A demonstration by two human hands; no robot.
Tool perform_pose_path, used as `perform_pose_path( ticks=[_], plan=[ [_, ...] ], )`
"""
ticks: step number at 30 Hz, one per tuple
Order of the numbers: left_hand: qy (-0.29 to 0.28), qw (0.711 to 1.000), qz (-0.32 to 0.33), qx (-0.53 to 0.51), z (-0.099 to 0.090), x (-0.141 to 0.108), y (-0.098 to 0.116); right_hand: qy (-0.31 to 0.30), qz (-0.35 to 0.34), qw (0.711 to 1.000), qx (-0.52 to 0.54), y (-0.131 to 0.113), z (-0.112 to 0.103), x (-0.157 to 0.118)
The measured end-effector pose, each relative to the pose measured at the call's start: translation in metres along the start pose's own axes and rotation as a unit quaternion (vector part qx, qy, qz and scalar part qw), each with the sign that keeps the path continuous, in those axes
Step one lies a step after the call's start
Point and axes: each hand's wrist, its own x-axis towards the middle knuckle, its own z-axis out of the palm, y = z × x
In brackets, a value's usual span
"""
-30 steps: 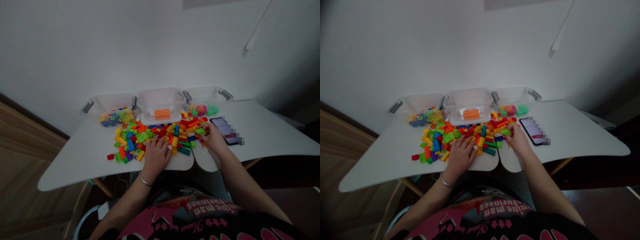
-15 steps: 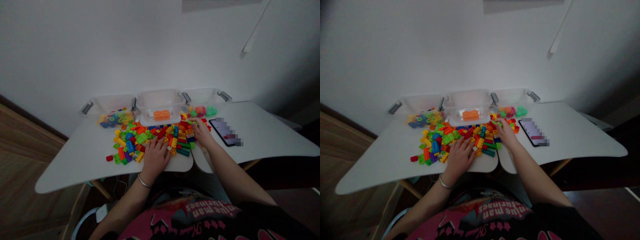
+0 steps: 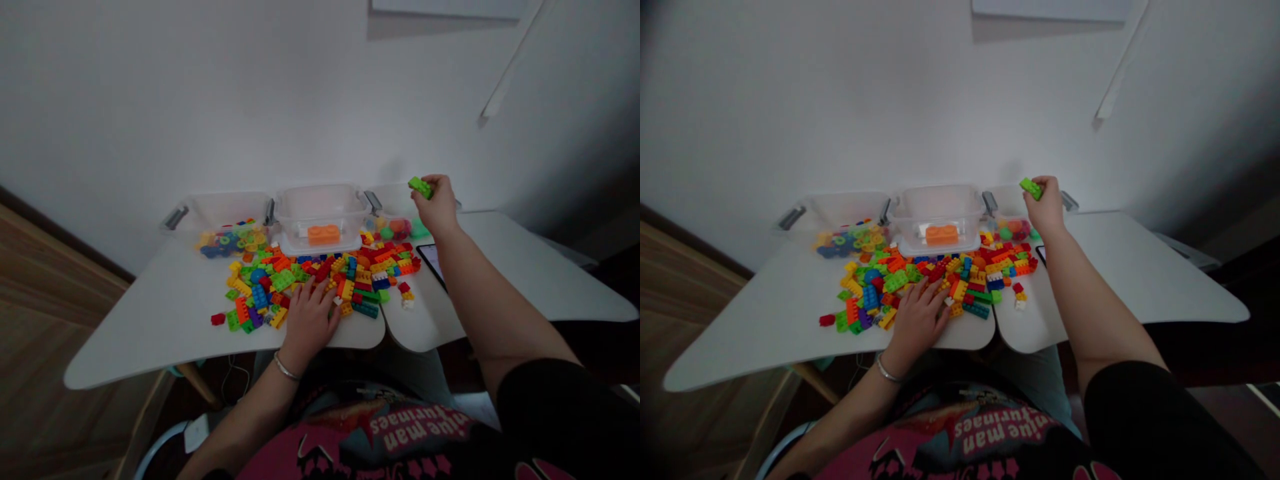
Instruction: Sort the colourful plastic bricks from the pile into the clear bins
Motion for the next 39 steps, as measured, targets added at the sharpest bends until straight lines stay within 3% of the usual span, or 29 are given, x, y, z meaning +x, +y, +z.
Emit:
perform_pose_path(
  ticks=[3,9,15,20,25,32,36,39],
  plan=[
    [0.000,1.000,-0.001,-0.003,-0.001,0.000,0.000,0.000,0.054,0.999,0.009,0.000,0.009,0.000],
    [0.000,1.000,0.000,-0.006,-0.002,0.000,0.000,-0.046,0.075,0.996,0.017,-0.010,0.017,-0.003],
    [0.009,1.000,0.000,-0.006,-0.001,-0.001,0.000,-0.078,0.093,0.982,0.143,-0.046,0.013,-0.030],
    [0.028,1.000,0.001,-0.003,0.001,-0.001,0.000,-0.202,0.188,0.893,0.355,-0.086,0.007,-0.065],
    [0.052,0.998,0.007,-0.027,-0.002,-0.001,-0.002,-0.277,0.244,0.832,0.413,-0.103,0.003,-0.097],
    [0.105,0.981,-0.037,-0.162,-0.023,0.028,-0.015,-0.338,0.251,0.824,0.378,-0.123,0.000,-0.140],
    [0.120,0.951,-0.021,-0.284,-0.031,0.045,-0.016,-0.324,0.224,0.826,0.404,-0.131,0.001,-0.151],
    [0.129,0.940,-0.023,-0.314,-0.032,0.049,-0.014,-0.305,0.207,0.826,0.426,-0.134,0.001,-0.155]
  ],
)
